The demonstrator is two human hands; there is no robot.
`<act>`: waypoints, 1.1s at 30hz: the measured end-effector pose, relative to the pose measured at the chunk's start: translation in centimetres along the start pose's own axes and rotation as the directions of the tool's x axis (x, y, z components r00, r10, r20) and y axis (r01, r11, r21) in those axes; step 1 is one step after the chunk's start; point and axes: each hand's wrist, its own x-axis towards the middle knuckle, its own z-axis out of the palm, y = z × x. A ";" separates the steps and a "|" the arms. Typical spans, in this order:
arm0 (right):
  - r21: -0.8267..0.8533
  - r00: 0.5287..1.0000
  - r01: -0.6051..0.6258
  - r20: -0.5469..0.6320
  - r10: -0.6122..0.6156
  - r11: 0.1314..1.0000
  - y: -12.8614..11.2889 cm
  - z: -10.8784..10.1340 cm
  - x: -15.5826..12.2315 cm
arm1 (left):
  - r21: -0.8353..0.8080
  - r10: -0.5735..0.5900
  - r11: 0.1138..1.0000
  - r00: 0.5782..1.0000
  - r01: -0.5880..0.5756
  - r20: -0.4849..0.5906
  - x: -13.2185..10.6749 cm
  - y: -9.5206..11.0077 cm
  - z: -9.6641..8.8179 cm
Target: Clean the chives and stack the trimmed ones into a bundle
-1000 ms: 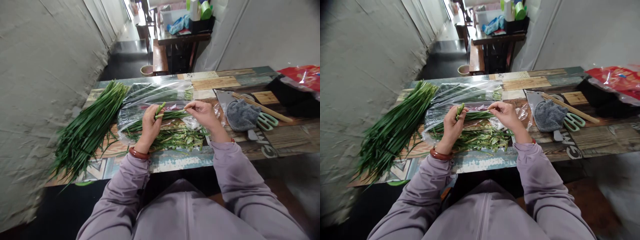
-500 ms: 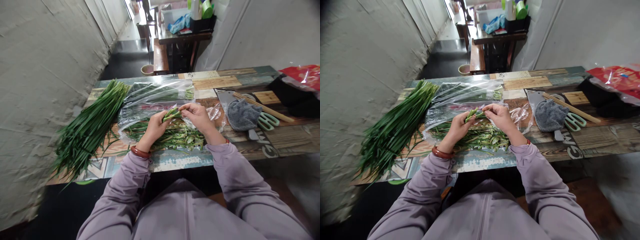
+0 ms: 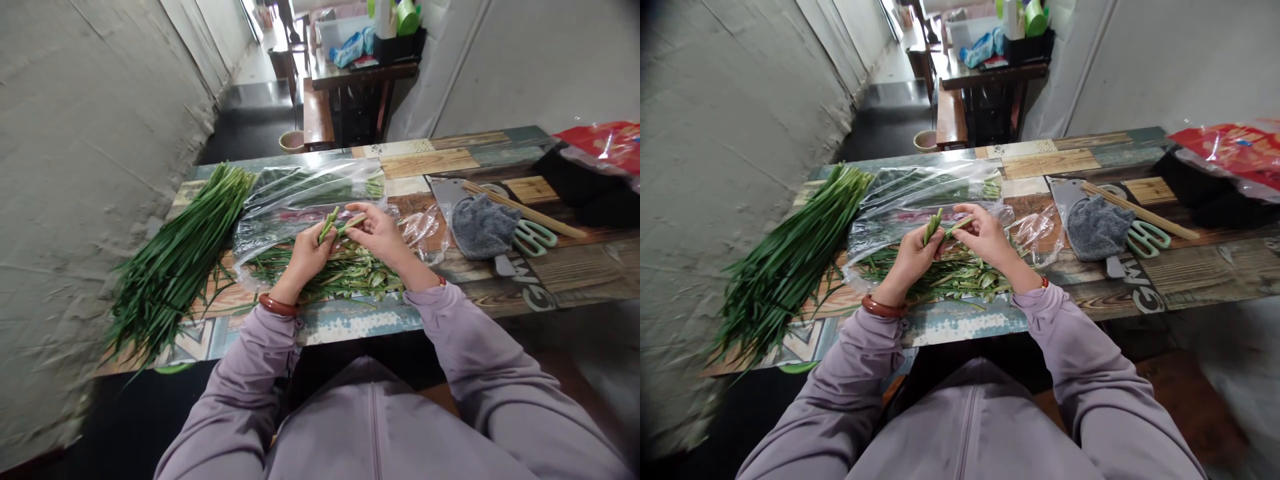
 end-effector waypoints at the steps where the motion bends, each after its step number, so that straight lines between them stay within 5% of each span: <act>1: -0.020 1.000 -0.001 0.008 0.001 1.000 0.0 0.2 -0.1 | -0.013 -0.004 1.000 1.000 0.004 0.006 0.0 0.0 0.0; 10: -0.224 0.995 0.082 -0.036 -0.092 0.971 0.5 0.9 -0.3 | -0.007 0.012 1.000 0.990 -0.011 0.142 0.0 0.0 0.3; 26: -0.615 0.917 0.288 -0.044 -0.397 0.734 -0.1 0.8 -0.7 | 0.070 0.113 0.990 0.987 -0.121 0.118 0.1 -0.3 0.6; 33: -0.533 0.871 0.126 -0.344 -0.351 0.837 -0.4 -3.4 0.7 | 0.037 0.108 0.993 0.992 -0.111 0.068 0.0 -0.3 0.4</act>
